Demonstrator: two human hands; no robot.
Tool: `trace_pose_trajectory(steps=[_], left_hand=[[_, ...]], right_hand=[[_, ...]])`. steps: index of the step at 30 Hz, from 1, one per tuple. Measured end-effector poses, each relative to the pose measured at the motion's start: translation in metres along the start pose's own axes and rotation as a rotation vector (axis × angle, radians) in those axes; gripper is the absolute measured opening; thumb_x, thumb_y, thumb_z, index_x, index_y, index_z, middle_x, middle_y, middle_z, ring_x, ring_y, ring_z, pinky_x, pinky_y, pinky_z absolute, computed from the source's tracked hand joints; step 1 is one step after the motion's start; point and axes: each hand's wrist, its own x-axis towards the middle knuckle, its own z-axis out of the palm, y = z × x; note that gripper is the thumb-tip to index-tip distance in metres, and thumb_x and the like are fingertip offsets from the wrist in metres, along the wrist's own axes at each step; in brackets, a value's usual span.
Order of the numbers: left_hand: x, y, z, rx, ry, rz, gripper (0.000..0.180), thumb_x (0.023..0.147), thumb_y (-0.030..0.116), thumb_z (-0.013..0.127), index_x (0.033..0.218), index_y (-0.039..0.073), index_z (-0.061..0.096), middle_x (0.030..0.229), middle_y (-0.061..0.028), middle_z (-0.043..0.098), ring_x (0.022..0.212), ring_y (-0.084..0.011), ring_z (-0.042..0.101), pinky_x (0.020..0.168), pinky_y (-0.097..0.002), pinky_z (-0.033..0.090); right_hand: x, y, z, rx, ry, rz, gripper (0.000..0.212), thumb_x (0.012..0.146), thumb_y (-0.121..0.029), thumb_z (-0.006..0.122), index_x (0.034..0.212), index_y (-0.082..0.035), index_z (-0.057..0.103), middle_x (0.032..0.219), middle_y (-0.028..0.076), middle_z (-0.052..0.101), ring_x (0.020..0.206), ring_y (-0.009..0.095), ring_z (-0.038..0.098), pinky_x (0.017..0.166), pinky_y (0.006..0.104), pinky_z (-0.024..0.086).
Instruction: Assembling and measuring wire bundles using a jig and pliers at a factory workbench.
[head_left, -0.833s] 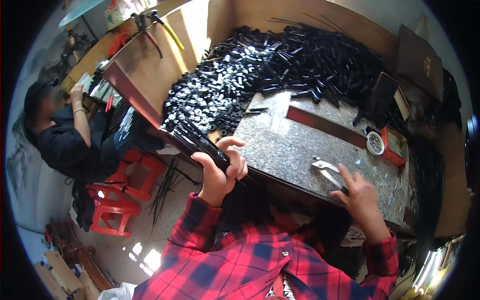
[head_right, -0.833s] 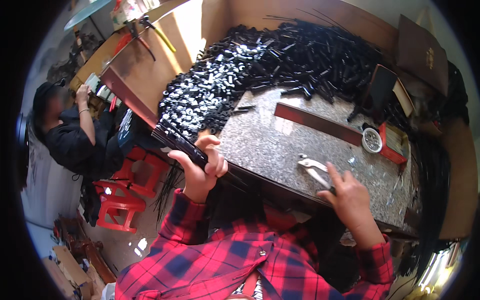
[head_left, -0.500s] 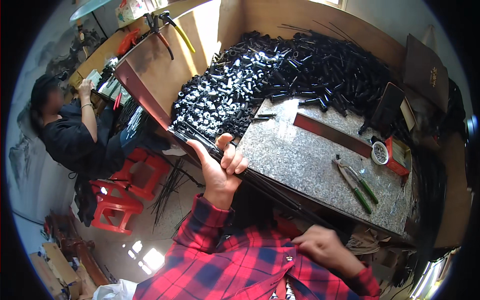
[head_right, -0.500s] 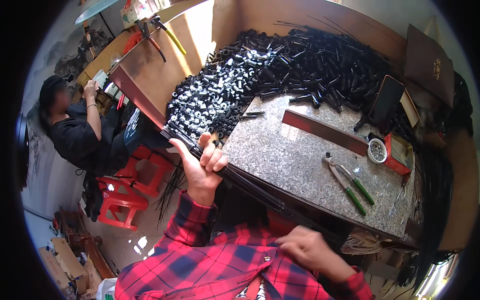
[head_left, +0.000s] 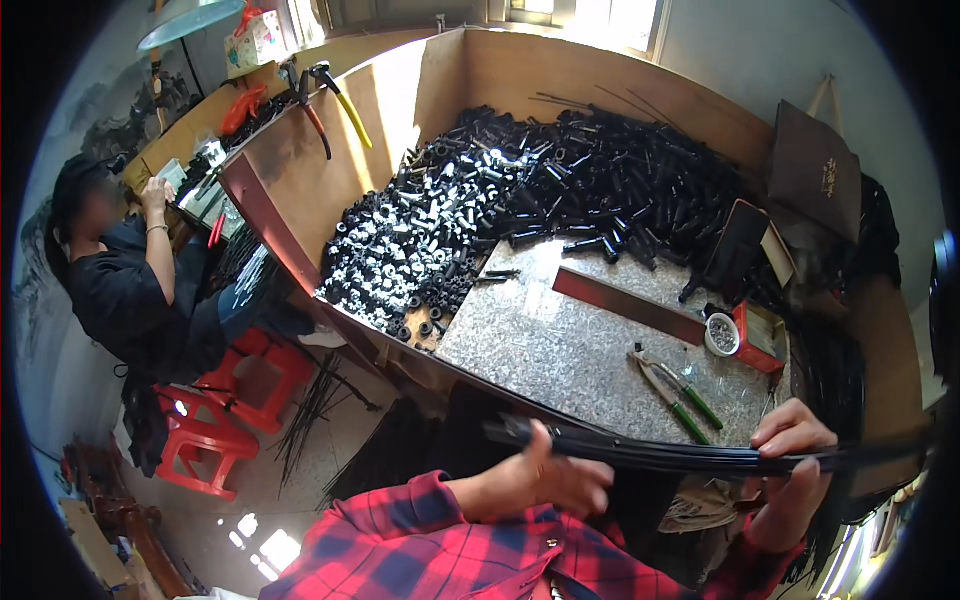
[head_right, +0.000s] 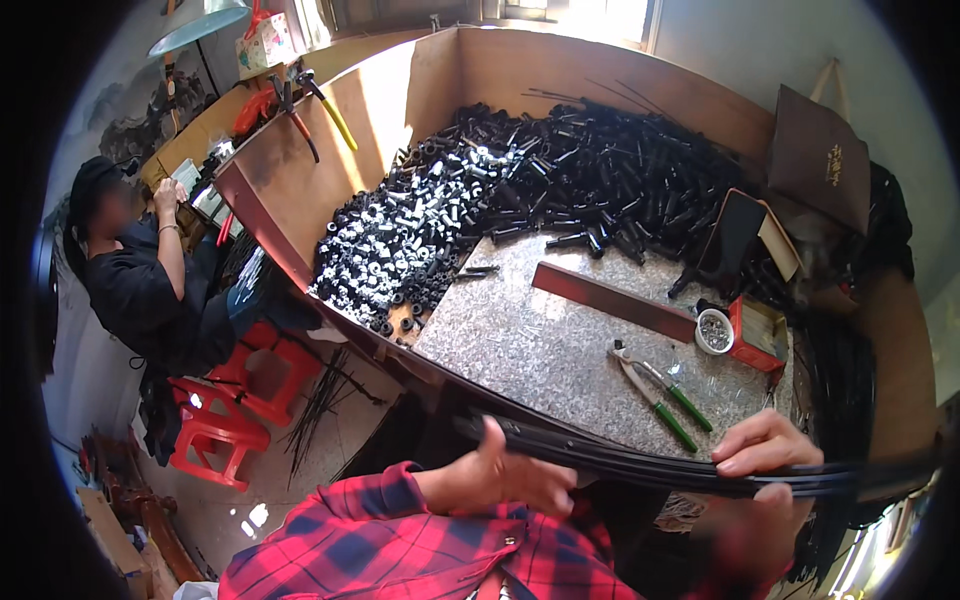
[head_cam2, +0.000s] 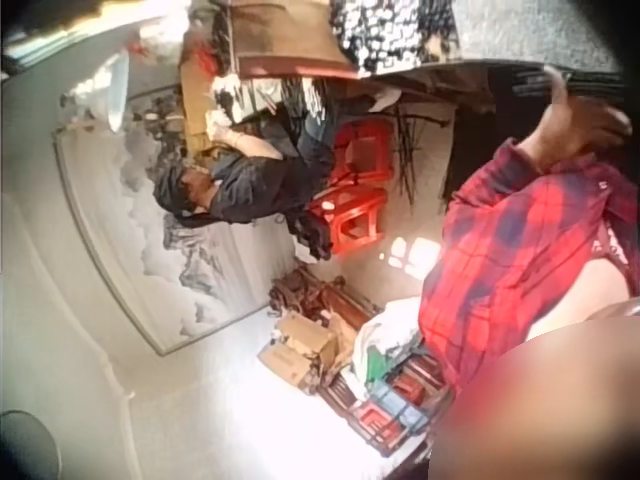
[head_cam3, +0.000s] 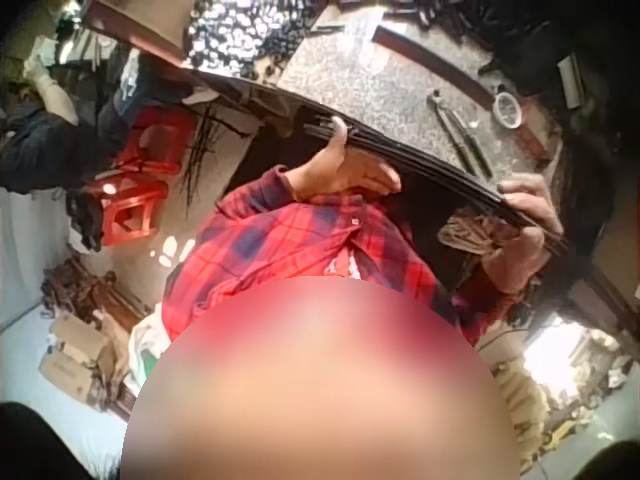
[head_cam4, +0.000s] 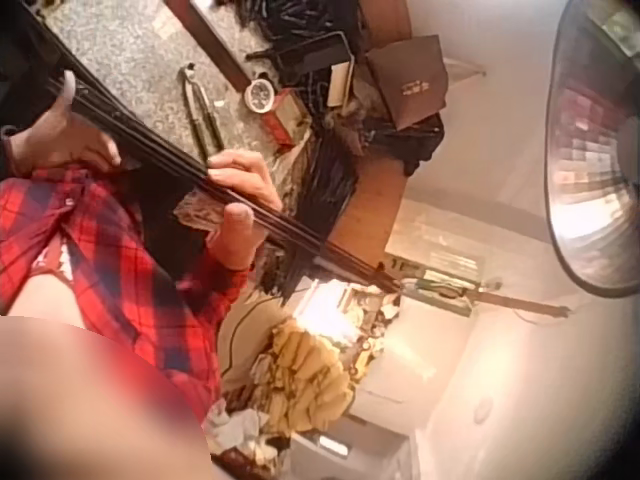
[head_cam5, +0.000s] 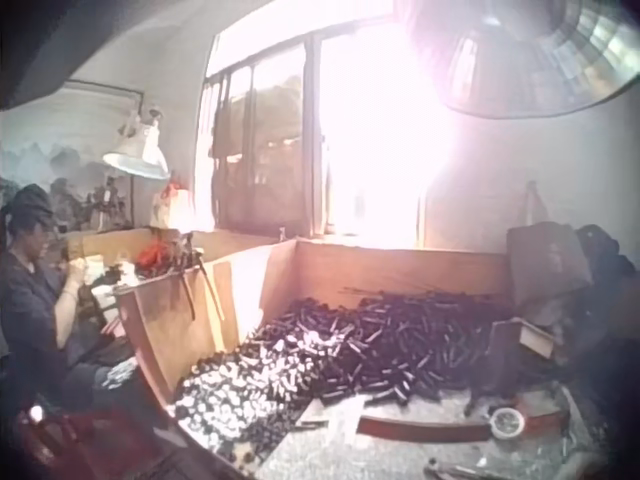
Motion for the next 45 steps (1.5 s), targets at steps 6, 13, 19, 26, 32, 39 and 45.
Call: trace_pose_trajectory(steps=[6,13,19,26,32,39,45], left_hand=[[-0.008,0.033,0.022,0.844,0.13,0.072,0.034,0.095,0.026,0.054,0.116,0.0,0.06,0.092,-0.007,0.067,0.081,-0.0094,0.06,0.073,-0.0248,0.049],[0.006,0.105,0.063,1.251,0.331,0.73,0.044,0.083,0.014,0.071,0.123,0.002,0.055,0.099,-0.0091,0.063,0.089,-0.0155,0.062,0.078,-0.0286,0.051],[0.011,0.112,0.072,1.262,0.299,0.819,0.051,0.082,0.017,0.073,0.126,0.001,0.053,0.102,-0.011,0.062,0.092,-0.0174,0.062,0.079,-0.0307,0.052],[0.025,0.11,0.073,0.81,0.291,0.789,0.07,0.08,0.013,0.076,0.134,0.006,0.032,0.109,-0.0078,0.053,0.098,-0.0149,0.056,0.086,-0.0303,0.047],[0.023,0.12,0.081,0.884,0.282,0.756,0.022,0.082,0.0,0.07,0.101,0.003,0.06,0.094,-0.0041,0.059,0.085,-0.0114,0.059,0.071,-0.024,0.049],[0.02,0.139,0.08,0.792,0.173,0.62,0.008,0.081,-0.006,0.068,0.088,-0.002,0.066,0.085,-0.0078,0.063,0.076,-0.0124,0.059,0.065,-0.023,0.046],[0.023,0.142,0.088,0.952,0.261,0.61,0.01,0.078,-0.006,0.072,0.085,-0.003,0.066,0.082,-0.008,0.064,0.077,-0.0133,0.064,0.067,-0.0236,0.051]], right_hand=[[0.015,0.036,0.023,-0.151,-0.415,0.497,0.01,0.08,-0.009,0.069,0.081,0.001,0.069,0.083,0.008,0.062,0.057,0.011,0.059,0.05,0.0226,0.047],[0.016,0.085,0.05,-0.14,-0.368,0.46,0.018,0.083,-0.014,0.07,0.073,-0.001,0.061,0.069,0.006,0.056,0.06,0.014,0.055,0.051,0.0295,0.043],[0.017,0.087,0.048,-0.339,-0.399,0.112,0.016,0.081,-0.015,0.071,0.075,-0.003,0.062,0.071,0.009,0.058,0.061,0.02,0.056,0.054,0.0331,0.043],[-0.041,0.151,0.084,-0.241,-0.584,0.243,0.026,0.085,-0.022,0.07,0.073,-0.002,0.058,0.062,0.008,0.057,0.055,0.021,0.056,0.054,0.0347,0.045],[-0.04,0.152,0.09,-0.233,-0.579,0.271,0.027,0.084,-0.025,0.07,0.076,-0.002,0.059,0.064,0.008,0.057,0.057,0.022,0.056,0.055,0.0364,0.045],[0.035,0.092,0.051,-0.091,-0.801,0.138,0.032,0.076,-0.02,0.077,0.096,-0.003,0.058,0.085,0.005,0.055,0.073,0.013,0.055,0.064,0.0275,0.044],[0.062,0.071,0.056,0.088,-0.566,0.158,0.014,0.077,-0.007,0.074,0.078,0.0,0.061,0.079,0.006,0.063,0.07,0.012,0.059,0.063,0.0268,0.046]])
